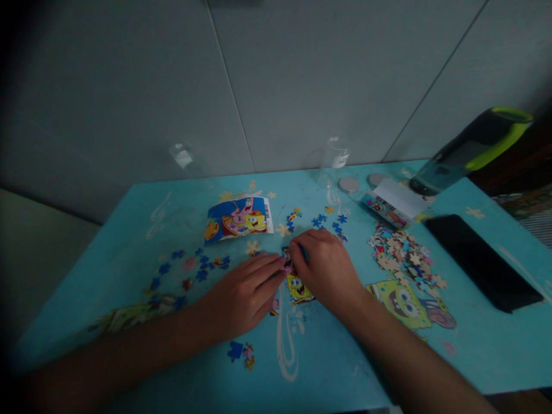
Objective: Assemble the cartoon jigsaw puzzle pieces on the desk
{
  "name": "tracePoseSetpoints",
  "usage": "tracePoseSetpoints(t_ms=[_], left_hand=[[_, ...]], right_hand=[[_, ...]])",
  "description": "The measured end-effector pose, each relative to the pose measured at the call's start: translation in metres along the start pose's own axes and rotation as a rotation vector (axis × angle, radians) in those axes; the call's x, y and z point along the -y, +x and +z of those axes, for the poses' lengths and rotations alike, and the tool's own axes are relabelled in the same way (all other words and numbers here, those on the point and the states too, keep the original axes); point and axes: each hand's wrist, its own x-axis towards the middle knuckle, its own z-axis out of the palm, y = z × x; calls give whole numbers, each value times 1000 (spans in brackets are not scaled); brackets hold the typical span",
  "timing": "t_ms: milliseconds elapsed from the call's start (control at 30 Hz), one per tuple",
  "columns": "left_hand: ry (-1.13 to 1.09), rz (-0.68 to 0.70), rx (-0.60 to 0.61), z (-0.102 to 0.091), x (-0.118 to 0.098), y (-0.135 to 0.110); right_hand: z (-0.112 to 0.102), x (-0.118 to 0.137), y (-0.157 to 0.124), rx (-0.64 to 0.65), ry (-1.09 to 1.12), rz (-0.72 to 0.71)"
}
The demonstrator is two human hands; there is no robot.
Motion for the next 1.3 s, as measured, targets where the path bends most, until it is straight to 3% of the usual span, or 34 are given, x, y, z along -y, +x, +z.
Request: tracePoseSetpoints(t_ms=[233, 500, 667, 900, 1133, 1300], left_hand=[[9, -16, -20, 6, -1, -3], [-188, -138, 16, -2, 8, 0], [-106, -59, 41, -4, 10, 2], [46, -85, 123, -8, 3, 5], [222, 3, 84, 0, -2, 3], [206, -36, 77, 3, -4, 2]], right_hand=[[-1, 1, 0, 5, 1, 6], [0, 2, 0, 9, 1, 5], [-1, 2, 0, 6, 6, -1], [2, -1, 0, -1, 3, -7], [0, -1, 1, 1, -3, -9], [1, -3, 1, -8, 40, 10]])
